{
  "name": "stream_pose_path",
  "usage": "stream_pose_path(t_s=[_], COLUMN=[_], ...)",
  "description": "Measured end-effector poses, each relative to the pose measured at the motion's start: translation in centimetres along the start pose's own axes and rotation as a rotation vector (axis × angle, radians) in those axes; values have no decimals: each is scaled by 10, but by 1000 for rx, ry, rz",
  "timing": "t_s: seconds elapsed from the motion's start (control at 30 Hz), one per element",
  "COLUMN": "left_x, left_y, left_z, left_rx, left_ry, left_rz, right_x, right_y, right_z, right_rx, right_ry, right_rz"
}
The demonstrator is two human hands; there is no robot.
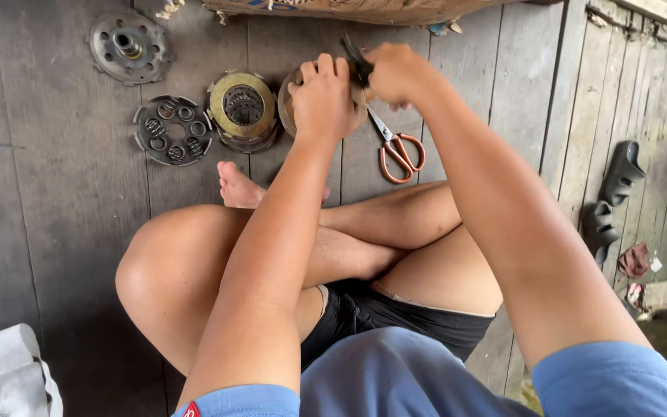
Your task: Scraping and cleaning a motorcycle engine cylinder using scissors and a wire brush while sitting on the floor
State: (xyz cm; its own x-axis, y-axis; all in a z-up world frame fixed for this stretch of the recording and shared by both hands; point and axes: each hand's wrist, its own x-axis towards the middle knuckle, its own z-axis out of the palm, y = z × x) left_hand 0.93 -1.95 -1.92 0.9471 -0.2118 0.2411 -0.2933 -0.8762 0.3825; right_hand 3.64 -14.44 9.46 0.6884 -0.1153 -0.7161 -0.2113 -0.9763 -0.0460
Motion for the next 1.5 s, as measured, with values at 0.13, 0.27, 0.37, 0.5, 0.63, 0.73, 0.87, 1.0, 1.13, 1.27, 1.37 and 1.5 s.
stream_pose_path(t_s=[0.13, 0.27, 0.37, 0.5, 0.63, 0.73, 0.87, 1.0, 1.13, 1.27, 1.37, 1.5], left_x=[0, -2, -1, 1, 23, 35, 46, 40, 41, 41, 41, 39], left_y=[-1, -3, -3, -5, -20, -46, -67, -75, -64, -54, -60, -64], left_z=[-4, -2, -5, -11, -27, -41, -37, -40, -54, -66, -53, -35], left_rx=[30, 42, 37, 13, -138, -393, -615, -597, -506, -545, -570, -541], left_ry=[-68, -79, -65, -81, -251, -428, -543, -746, -745, -744, -723, -694], left_rz=[10, 20, 23, 17, -48, -258, -320, -325, -369, -481, -478, -452], right_x=[-70, -141, -130, -97, -59, -58, -39, -35, -25, -19, -26, -27], right_y=[28, 48, 64, 41, 30, 36, 80, 77, 67, 66, 59, 53], right_z=[42, 51, 57, 52, 59, 73, 136, 133, 121, 131, 126, 135], right_rx=[23, 178, 138, 261, 256, 412, 717, 1057, 1275, 1114, 1130, 1263], right_ry=[394, 229, 473, 535, 540, 523, 533, 434, 405, 464, 408, 391], right_rz=[-242, -110, -140, -226, -187, -136, 10, -40, -90, -121, 8, -70])
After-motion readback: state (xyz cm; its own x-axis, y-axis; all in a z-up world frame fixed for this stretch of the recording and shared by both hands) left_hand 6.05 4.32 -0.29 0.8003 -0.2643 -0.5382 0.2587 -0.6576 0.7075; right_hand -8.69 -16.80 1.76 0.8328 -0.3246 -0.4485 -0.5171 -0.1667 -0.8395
